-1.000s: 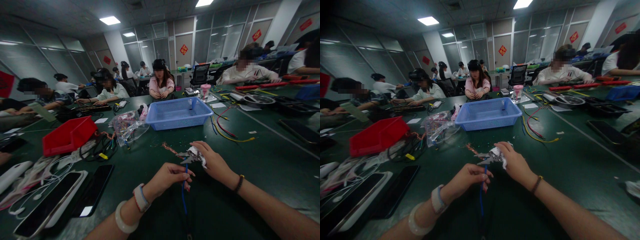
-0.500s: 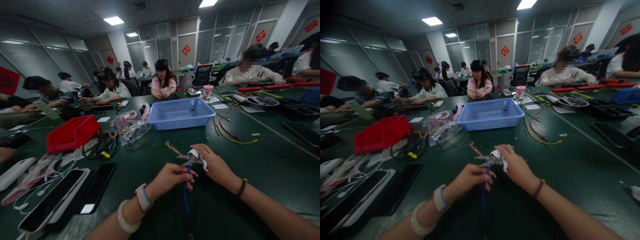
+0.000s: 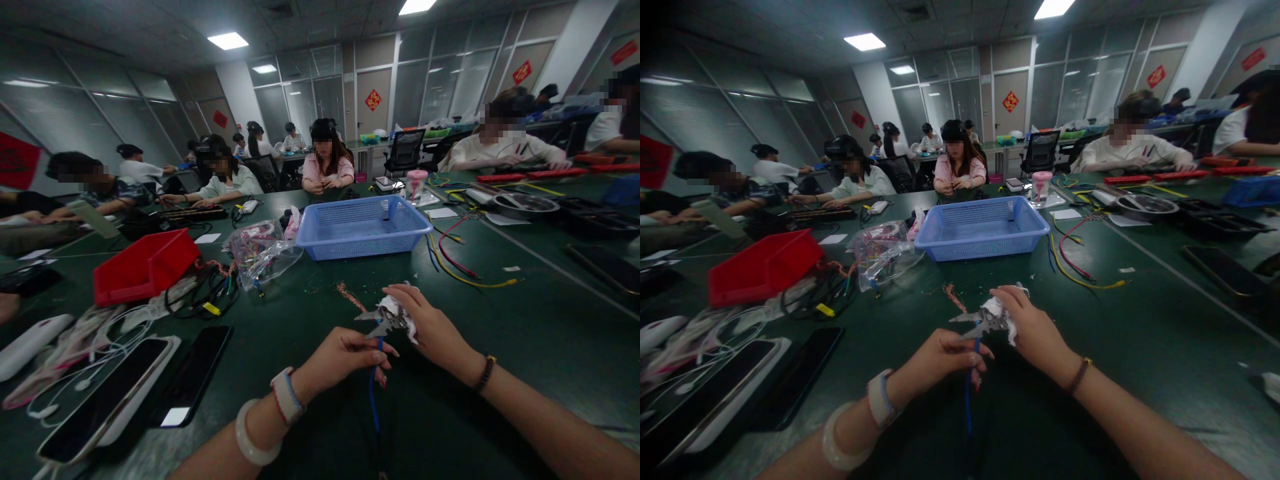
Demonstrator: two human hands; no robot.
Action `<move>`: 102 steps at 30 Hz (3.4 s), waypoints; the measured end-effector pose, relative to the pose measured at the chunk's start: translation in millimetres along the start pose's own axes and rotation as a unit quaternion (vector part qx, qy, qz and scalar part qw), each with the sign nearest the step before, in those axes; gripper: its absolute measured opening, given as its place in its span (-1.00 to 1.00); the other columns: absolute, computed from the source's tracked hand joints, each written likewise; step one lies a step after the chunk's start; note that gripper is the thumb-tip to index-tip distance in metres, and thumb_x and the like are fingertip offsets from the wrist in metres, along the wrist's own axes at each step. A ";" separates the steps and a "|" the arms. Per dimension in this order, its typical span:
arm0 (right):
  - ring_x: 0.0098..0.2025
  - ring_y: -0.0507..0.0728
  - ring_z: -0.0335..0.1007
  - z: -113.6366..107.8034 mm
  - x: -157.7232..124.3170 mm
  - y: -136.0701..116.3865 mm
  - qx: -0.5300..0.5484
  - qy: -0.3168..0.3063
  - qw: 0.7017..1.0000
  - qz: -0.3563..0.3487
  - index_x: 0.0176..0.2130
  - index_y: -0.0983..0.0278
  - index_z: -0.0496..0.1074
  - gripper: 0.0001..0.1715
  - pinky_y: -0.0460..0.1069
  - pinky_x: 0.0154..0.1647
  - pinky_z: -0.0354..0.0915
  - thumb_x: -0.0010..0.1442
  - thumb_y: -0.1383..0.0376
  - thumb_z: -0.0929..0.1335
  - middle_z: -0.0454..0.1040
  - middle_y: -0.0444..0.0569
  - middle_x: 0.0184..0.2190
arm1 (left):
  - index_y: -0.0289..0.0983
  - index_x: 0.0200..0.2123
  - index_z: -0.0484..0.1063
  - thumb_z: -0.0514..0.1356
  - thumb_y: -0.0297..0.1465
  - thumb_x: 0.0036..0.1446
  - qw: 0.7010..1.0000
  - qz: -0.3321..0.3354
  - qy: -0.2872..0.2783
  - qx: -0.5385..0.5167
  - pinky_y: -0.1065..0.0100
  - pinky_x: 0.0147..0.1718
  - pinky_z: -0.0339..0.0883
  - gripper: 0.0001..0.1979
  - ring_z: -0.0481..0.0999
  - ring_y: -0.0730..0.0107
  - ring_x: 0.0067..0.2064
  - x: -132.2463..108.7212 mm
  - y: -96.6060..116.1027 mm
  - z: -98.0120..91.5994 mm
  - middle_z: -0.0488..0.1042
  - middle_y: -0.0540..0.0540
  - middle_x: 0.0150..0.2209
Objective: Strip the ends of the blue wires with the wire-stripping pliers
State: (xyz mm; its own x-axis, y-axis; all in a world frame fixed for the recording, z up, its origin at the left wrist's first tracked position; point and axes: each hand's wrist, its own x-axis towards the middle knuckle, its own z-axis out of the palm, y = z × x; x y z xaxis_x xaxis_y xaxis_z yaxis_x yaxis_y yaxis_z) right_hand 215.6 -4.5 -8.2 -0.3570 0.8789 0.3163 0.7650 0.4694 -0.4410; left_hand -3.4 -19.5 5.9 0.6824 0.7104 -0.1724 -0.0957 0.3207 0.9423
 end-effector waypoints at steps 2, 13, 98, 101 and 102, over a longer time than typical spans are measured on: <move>0.16 0.20 0.25 0.2 0.0 0.9 0.002 -0.003 1.000 -0.008 0.24 0.11 0.05 -0.13 0.17 0.09 0.31 -0.02 0.56 0.21 0.12 0.05 0.23 | -0.40 -0.22 0.56 0.36 -0.31 -0.01 1.000 -0.001 -0.005 0.003 0.32 -0.33 0.42 -0.69 0.51 0.40 -0.42 -0.1 -1.2 -0.5 0.54 -0.12 -0.39; 0.04 0.19 0.35 -5.9 1.0 1.0 -0.006 -0.023 1.000 -0.001 0.13 0.19 0.16 -0.29 0.14 0.03 0.33 0.00 0.55 0.24 0.20 0.08 0.16 | -0.39 -0.24 0.58 0.37 -0.32 -0.03 1.000 -0.001 -0.025 -0.008 0.29 -0.34 0.45 -0.70 0.51 0.42 -0.44 -2.3 0.9 0.4 0.53 -0.11 -0.41; -0.50 0.06 0.36 -69.6 -2.3 72.4 -0.360 0.010 0.922 0.140 -0.09 0.24 0.36 -0.68 -0.07 -0.64 0.20 0.13 0.39 0.25 0.42 0.04 -0.17 | -0.33 -0.28 0.52 0.24 -0.24 0.12 0.992 -0.108 0.012 -0.056 0.55 -0.54 0.23 -0.75 0.48 0.52 -0.44 7.6 0.0 -25.9 0.46 0.00 -0.46; -0.44 0.08 0.37 -61.4 2.5 60.9 -0.386 0.016 0.917 0.102 -0.10 0.25 0.35 -0.71 -0.09 -0.64 0.16 0.15 0.39 0.23 0.40 0.03 -0.19 | -0.34 -0.26 0.50 0.25 -0.25 0.11 0.992 -0.106 0.037 -0.061 0.54 -0.53 0.24 -0.75 0.49 0.52 -0.45 9.6 1.1 -27.7 0.45 0.01 -0.45; -0.42 0.09 0.38 -58.8 3.6 58.1 -0.394 0.021 0.914 0.094 -0.10 0.25 0.34 -0.72 -0.09 -0.64 0.15 0.17 0.39 0.22 0.39 0.03 -0.20 | -0.34 -0.25 0.49 0.25 -0.26 0.11 0.992 -0.106 0.041 -0.059 0.53 -0.53 0.24 -0.75 0.49 0.52 -0.45 9.8 1.0 -27.9 0.45 0.01 -0.45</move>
State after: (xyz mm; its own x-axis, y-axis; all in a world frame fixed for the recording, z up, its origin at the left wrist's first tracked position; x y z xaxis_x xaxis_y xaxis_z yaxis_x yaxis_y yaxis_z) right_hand 290.3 20.9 16.8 -0.1707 0.9263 0.3360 0.9653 0.0888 0.2455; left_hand -17.0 5.3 -2.9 0.6357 0.6659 -0.3905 -0.0440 0.5362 0.8429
